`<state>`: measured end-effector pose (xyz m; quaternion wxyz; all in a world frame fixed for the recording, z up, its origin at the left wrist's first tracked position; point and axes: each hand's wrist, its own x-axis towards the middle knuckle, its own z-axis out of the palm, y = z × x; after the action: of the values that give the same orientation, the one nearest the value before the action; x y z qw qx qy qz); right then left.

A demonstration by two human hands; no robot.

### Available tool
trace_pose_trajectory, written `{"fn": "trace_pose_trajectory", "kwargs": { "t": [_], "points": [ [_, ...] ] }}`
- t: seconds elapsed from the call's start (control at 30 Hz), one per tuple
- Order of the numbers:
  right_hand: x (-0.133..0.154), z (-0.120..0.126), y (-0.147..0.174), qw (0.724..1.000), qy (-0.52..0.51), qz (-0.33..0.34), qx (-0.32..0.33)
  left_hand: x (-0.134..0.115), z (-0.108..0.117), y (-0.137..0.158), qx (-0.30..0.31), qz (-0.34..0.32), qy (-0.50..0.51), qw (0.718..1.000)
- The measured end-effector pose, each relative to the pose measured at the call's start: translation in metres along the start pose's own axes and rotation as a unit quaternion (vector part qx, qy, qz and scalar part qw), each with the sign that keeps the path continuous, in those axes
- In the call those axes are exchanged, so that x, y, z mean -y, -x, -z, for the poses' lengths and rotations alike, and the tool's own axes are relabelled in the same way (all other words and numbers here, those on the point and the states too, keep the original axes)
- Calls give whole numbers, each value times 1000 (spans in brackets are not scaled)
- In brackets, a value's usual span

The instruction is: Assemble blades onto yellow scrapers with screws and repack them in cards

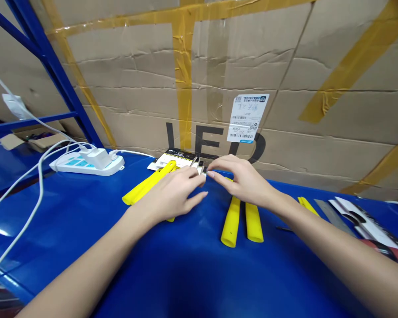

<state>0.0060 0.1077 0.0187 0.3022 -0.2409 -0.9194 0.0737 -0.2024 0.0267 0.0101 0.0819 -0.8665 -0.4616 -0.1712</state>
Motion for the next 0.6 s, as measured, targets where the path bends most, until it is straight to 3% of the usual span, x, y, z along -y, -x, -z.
{"fn": "trace_pose_trajectory", "kwargs": {
  "t": [0.23, 0.43, 0.6],
  "points": [
    [-3, 39, 24, 994, -3, -69, 82, -21, -13, -19, 94, -4, 95, 991],
    [-14, 66, 48, 987, 16, -135, 84, -36, -36, -54, 57, 71, 165, 982],
    [-26, 83, 70, 981, 19, -169, 90, -56, -53, -47, 26, 94, 234, 967]
  ]
}}
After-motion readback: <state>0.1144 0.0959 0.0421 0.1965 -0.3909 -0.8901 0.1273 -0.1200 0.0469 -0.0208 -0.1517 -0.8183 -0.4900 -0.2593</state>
